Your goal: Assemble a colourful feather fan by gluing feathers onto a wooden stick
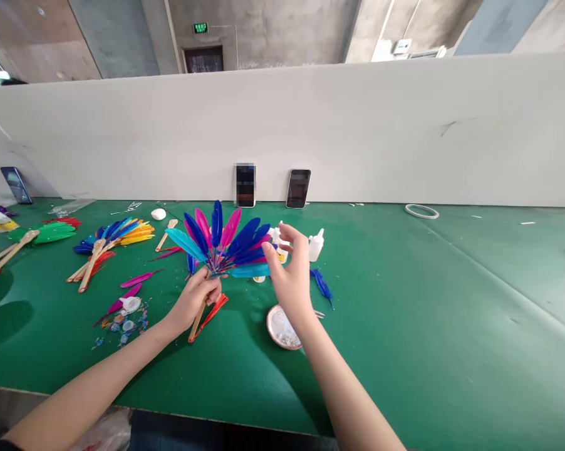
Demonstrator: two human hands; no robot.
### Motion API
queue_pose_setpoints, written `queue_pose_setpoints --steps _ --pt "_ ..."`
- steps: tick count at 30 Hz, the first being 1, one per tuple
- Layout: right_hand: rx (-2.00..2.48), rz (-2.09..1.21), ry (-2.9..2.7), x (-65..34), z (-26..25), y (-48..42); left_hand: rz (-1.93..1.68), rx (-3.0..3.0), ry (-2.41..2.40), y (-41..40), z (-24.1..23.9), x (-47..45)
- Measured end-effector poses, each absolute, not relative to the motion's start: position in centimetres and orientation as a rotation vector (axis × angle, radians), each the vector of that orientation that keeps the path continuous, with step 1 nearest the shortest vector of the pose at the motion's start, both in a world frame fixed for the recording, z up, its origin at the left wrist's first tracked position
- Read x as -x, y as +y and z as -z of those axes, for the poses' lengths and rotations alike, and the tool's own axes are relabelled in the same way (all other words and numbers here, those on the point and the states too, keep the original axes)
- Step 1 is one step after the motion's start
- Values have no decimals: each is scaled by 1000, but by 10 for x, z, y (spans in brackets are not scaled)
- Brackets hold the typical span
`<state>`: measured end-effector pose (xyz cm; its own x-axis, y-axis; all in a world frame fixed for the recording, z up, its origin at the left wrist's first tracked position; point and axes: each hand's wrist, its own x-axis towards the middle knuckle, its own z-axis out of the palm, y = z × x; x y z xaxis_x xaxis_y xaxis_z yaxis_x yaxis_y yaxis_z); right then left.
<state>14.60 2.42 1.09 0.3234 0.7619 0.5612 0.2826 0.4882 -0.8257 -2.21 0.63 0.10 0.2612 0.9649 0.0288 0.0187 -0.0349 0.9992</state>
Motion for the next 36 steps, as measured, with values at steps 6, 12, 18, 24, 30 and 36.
queue_pose_setpoints --steps 6,12,18,24,30,36 --pt "1047 -758 -1186 -157 -16 26 -949 -1424 954 4 0 21" --pt "1076 -811 -1172 -160 -17 25 -922 -1439 930 4 1 21" --pt "1068 -838 -1174 -159 -17 24 -907 -1381 911 6 3 21" --pt "1081 -839 -1184 -160 -15 24 -901 -1388 940 6 4 20" --pt "1073 -852 -1195 -160 -15 23 -898 -1406 956 6 1 19" --pt "1077 -837 -1211 -160 -14 24 -898 -1397 967 5 0 19"
